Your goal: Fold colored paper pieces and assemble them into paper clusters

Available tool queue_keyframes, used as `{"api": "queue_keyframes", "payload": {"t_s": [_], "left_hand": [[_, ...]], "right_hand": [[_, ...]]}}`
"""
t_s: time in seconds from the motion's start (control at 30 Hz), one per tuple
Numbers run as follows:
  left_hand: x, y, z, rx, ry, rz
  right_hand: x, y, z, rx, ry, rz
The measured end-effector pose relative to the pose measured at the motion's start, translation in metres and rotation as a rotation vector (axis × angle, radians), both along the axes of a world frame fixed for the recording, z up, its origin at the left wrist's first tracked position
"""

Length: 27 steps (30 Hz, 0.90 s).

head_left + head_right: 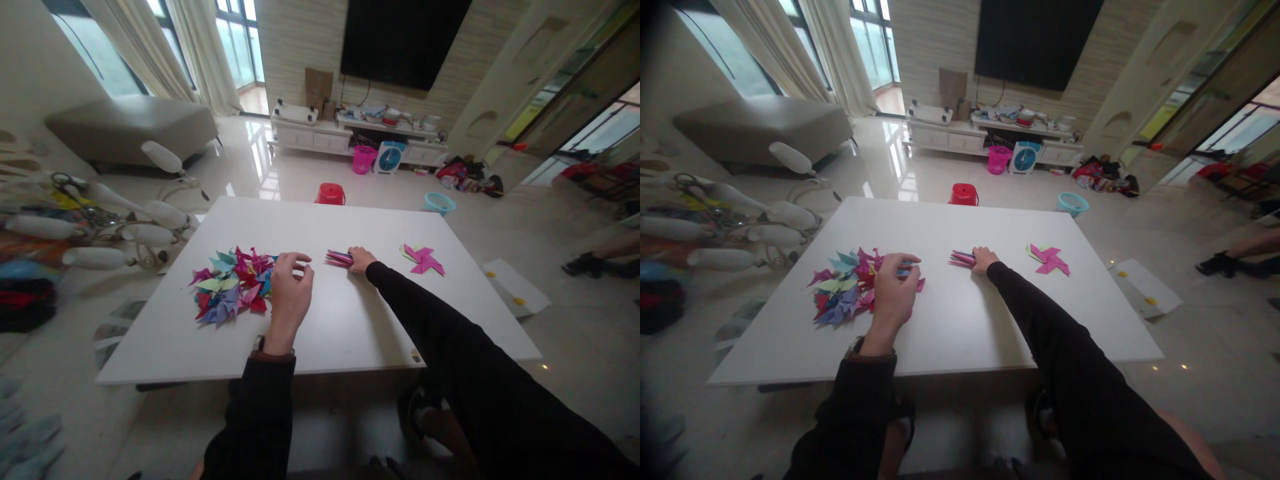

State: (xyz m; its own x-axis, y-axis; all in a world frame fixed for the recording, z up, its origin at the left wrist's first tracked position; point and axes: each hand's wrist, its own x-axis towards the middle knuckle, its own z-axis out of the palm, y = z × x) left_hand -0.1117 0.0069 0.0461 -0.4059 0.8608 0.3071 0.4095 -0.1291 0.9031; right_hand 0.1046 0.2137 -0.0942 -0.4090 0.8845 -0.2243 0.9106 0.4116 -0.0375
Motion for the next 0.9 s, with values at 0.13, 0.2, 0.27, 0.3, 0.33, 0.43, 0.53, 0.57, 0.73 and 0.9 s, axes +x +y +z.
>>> {"api": "queue_keyframes", "payload": {"t_s": [0.13, 0.2, 0.27, 0.3, 0.33, 0.43, 0.53, 0.57, 0.73, 0.9], "left_hand": [[-0.001, 0.001, 0.000, -0.001, -0.007, -0.006], [-0.001, 0.001, 0.000, 0.002, -0.009, -0.012], [0.000, 0.000, 0.000, 0.003, -0.012, -0.019], [0.000, 0.000, 0.000, 0.003, -0.014, -0.023], [0.000, 0.000, -0.001, 0.003, -0.014, -0.025], [0.001, 0.000, -0.002, 0.006, -0.011, -0.026], [0.001, 0.000, -0.002, 0.015, -0.013, -0.027], [0.002, 0.000, -0.002, 0.020, -0.015, -0.030], [0.004, -0.001, -0.001, 0.026, -0.023, -0.045], [0.003, 0.001, -0.002, 0.062, -0.005, -0.040]], "right_hand": [[0.000, 0.003, -0.001, -0.048, 0.018, -0.041], [0.000, 0.004, 0.000, -0.070, 0.048, -0.046], [-0.001, 0.004, 0.001, -0.097, 0.091, -0.058], [-0.001, 0.003, 0.002, -0.112, 0.115, -0.068], [-0.001, 0.002, 0.004, -0.127, 0.140, -0.080], [-0.006, -0.002, 0.009, -0.164, 0.230, -0.110], [-0.023, -0.005, 0.016, -0.178, 0.343, -0.109], [-0.033, -0.005, 0.019, -0.180, 0.379, -0.102], [-0.111, -0.009, 0.038, -0.195, 0.528, -0.019], [-0.195, -0.020, 0.057, -0.285, 0.686, 0.163]]}}
